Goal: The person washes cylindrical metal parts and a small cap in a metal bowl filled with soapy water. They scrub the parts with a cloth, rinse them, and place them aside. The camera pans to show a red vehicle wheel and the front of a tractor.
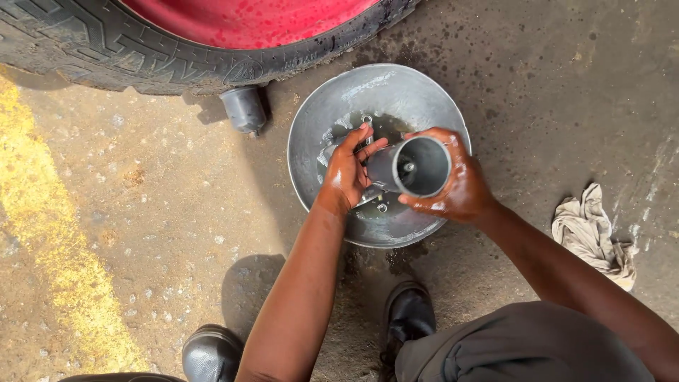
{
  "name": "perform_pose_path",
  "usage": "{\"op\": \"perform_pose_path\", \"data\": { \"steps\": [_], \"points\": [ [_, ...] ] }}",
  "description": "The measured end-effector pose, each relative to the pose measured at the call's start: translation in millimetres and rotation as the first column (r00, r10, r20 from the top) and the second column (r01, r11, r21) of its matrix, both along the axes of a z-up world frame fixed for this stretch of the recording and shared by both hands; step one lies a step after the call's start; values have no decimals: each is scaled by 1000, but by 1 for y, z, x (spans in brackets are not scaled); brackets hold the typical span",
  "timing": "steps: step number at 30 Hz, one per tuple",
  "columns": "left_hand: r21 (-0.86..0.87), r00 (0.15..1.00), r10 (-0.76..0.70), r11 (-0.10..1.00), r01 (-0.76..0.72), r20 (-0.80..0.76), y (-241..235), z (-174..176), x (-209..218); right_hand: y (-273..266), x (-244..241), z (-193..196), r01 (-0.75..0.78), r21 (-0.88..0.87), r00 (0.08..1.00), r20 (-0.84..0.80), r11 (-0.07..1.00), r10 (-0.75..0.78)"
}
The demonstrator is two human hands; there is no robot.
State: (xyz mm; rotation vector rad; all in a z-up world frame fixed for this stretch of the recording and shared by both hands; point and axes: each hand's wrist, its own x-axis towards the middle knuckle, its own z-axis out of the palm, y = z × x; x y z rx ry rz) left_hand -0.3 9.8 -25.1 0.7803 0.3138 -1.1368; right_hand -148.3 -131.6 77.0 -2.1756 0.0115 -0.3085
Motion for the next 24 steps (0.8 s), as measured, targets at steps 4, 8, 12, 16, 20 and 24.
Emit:
{"op": "perform_pose_path", "data": {
  "steps": [4,8,12,16,20,24],
  "points": [
    [199,954,204,948,-248,218,-4,-22,-13,-22,0,-20,184,439,981,-21,879,-194],
    [367,770,305,742,-561,561,-1,-45,-20,-30,3,-26,111,832,982,-7,543,-190],
    [615,714,-17,522,-591,700,7,-41,-25,-31,8,-37,284,815,959,-230,506,-167],
    [729,779,-195,538,-424,596,9,-19,-40,-33,27,-60,705,554,627,-778,443,-27],
    [743,766,-257,544,-390,590,2,-5,-48,-26,31,-73,696,561,578,-808,447,115],
    [786,788,-301,517,-338,537,3,-15,-46,-27,31,-73,743,503,547,-837,442,34]
  ]
}}
